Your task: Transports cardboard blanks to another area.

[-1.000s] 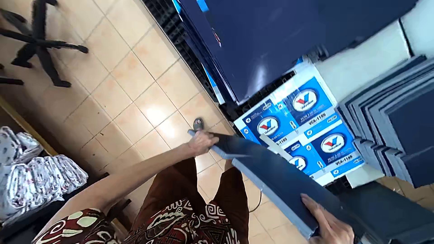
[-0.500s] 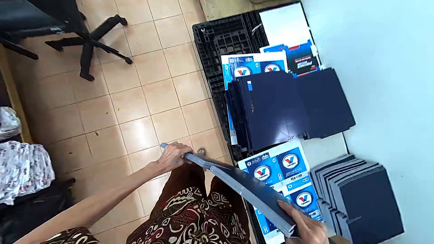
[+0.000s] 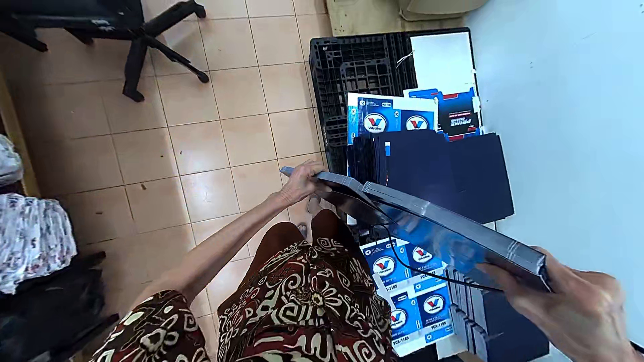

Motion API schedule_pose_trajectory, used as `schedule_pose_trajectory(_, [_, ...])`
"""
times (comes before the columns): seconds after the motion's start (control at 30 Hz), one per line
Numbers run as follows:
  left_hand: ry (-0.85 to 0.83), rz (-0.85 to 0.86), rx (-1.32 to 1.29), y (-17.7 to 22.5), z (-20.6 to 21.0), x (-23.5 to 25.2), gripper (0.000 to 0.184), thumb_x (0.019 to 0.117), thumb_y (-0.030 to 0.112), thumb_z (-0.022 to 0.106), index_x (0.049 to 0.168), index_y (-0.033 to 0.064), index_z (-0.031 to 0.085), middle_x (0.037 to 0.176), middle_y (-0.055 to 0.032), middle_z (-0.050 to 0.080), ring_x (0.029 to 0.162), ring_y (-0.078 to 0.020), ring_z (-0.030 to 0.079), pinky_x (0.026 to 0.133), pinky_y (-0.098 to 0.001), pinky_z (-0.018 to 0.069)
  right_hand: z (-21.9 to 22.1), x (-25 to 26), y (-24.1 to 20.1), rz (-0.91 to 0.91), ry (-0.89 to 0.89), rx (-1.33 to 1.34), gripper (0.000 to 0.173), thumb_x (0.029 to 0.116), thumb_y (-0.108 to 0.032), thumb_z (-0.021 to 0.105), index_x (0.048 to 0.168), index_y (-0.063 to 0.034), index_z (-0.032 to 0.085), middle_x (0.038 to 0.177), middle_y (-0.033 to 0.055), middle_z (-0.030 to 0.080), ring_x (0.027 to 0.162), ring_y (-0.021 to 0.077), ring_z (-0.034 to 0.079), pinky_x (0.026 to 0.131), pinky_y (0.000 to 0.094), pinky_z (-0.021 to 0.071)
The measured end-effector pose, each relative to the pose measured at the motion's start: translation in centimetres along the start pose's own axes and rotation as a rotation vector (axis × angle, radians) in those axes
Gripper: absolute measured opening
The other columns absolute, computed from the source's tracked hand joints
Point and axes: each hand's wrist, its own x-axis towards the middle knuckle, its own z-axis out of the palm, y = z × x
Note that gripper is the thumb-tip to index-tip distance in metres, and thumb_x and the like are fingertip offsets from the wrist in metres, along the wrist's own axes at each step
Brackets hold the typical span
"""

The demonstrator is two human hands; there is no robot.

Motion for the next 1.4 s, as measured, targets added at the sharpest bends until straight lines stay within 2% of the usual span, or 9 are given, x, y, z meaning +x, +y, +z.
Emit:
schedule_pose_trajectory(0.23, [0.029, 0.094, 0.076, -2.7, -3.9, 9.1, 0.023, 0.0831, 0.011, 0.08, 0.096, -0.0052, 0.069, 0.091, -0.0186, 0.068, 0.088, -0.0314, 0.065, 0.085, -0.0455, 0.0505, -2.1, 12.2, 2.4, -0.019, -0.02, -0.028, 0.029, 0.0857, -0.023, 0.059, 0.086, 0.0044, 0.069, 0.059, 0.0174, 0.064, 0.045, 0.0238, 0.059, 0.041, 0.0366, 0.0351])
schedule_pose_trajectory(0.43, [0.035, 0.02, 0.043, -6.4, -5.7, 14.5, 0.027, 0.0863, 0.011, 0.077, 0.102, -0.0085, 0.067, 0.1, -0.0238, 0.069, 0.098, -0.0399, 0.067, 0.093, -0.0558, 0.0508, -2.0, 23.7, 2.4, -0.115, -0.08, -0.117, 0.029, 0.0823, -0.022, 0.059, 0.083, 0.0058, 0.068, 0.053, 0.0159, 0.057, 0.038, 0.0275, 0.053, 0.036, 0.0383, 0.0311])
schedule_pose_trajectory(0.53, [0.047, -0.088, -0.05, -9.5, -5.8, 17.1, 0.044, 0.0823, 0.022, 0.083, 0.108, -0.0101, 0.067, 0.106, -0.0278, 0.069, 0.104, -0.0449, 0.066, 0.098, -0.0585, 0.0487, -1.1, 29.5, 1.8, -0.12, -0.158, -0.139, 0.027, 0.0788, -0.017, 0.061, 0.085, 0.0081, 0.068, 0.057, 0.0179, 0.061, 0.041, 0.0328, 0.059, 0.036, 0.0433, 0.0385])
schedule_pose_trajectory(0.67, [0.087, -0.163, -0.072, -12.9, -5.5, 21.2, 0.064, 0.0678, 0.035, 0.091, 0.106, -0.0106, 0.068, 0.107, -0.0292, 0.069, 0.104, -0.0459, 0.066, 0.096, -0.0578, 0.048, 1.6, 36.3, 3.5, -0.125, -0.232, -0.161, 0.026, 0.0744, -0.014, 0.064, 0.086, 0.0085, 0.071, 0.062, 0.0184, 0.067, 0.047, 0.0332, 0.065, 0.039, 0.0434, 0.0436])
schedule_pose_trajectory(0.87, [0.236, -0.211, -0.055, -19.4, -3.1, 27.3, 0.034, 0.0774, 0.016, 0.082, 0.096, -0.0099, 0.07, 0.098, -0.027, 0.071, 0.095, -0.0449, 0.068, 0.089, -0.057, 0.0507, 7.2, 43.3, 7.8, -0.068, -0.298, -0.134, 0.029, 0.0673, -0.006, 0.065, 0.09, 0.0111, 0.072, 0.074, 0.023, 0.072, 0.056, 0.0372, 0.071, 0.044, 0.0453, 0.049])
schedule_pose_trajectory(1.0, [0.204, -0.289, -0.062, -23.5, -3.8, 33.6, 0.039, 0.0861, 0.023, 0.079, 0.099, -0.0121, 0.069, 0.102, -0.0287, 0.07, 0.1, -0.0466, 0.068, 0.093, -0.0589, 0.0505, 10.8, 48.1, 10.7, -0.032, -0.303, -0.149, 0.03, 0.076, -0.01, 0.064, 0.094, 0.0126, 0.07, 0.078, 0.0248, 0.072, 0.06, 0.0379, 0.071, 0.048, 0.0464, 0.0509])
schedule_pose_trajectory(1.07, [0.181, -0.317, -0.084, -24.9, -3.1, 34.1, 0.039, 0.0869, 0.023, 0.079, 0.101, -0.0119, 0.068, 0.102, -0.0282, 0.07, 0.1, -0.0455, 0.068, 0.094, -0.0584, 0.051, 11.8, 49.5, 11.8, -0.071, -0.292, -0.183, 0.03, 0.08, -0.014, 0.059, 0.093, 0.0104, 0.071, 0.08, 0.0238, 0.074, 0.062, 0.0352, 0.072, 0.049, 0.0417, 0.0505])
schedule_pose_trajectory(1.2, [0.229, -0.206, -0.062, -27.4, -2.5, 34.7, 0.029, 0.0852, 0.015, 0.076, 0.097, -0.0095, 0.068, 0.096, -0.0249, 0.071, 0.091, -0.0418, 0.069, 0.086, -0.053, 0.0535, 13.3, 51.9, 12.8, -0.087, -0.329, -0.182, 0.031, 0.0883, -0.015, 0.054, 0.096, 0.0103, 0.071, 0.095, 0.0263, 0.076, 0.083, 0.037, 0.076, 0.069, 0.0387, 0.0577])
schedule_pose_trajectory(1.4, [0.178, -0.211, 0.039, -29.9, -5.2, 36.0, 0.022, 0.0813, -0.002, 0.072, 0.1, -0.0137, 0.068, 0.105, -0.0301, 0.069, 0.099, -0.0462, 0.068, 0.091, -0.055, 0.0521, 16.9, 53.1, 13.9, -0.086, -0.27, -0.128, 0.03, 0.0891, -0.014, 0.053, 0.099, 0.0089, 0.07, 0.095, 0.0258, 0.076, 0.079, 0.0332, 0.076, 0.064, 0.0358, 0.0554])
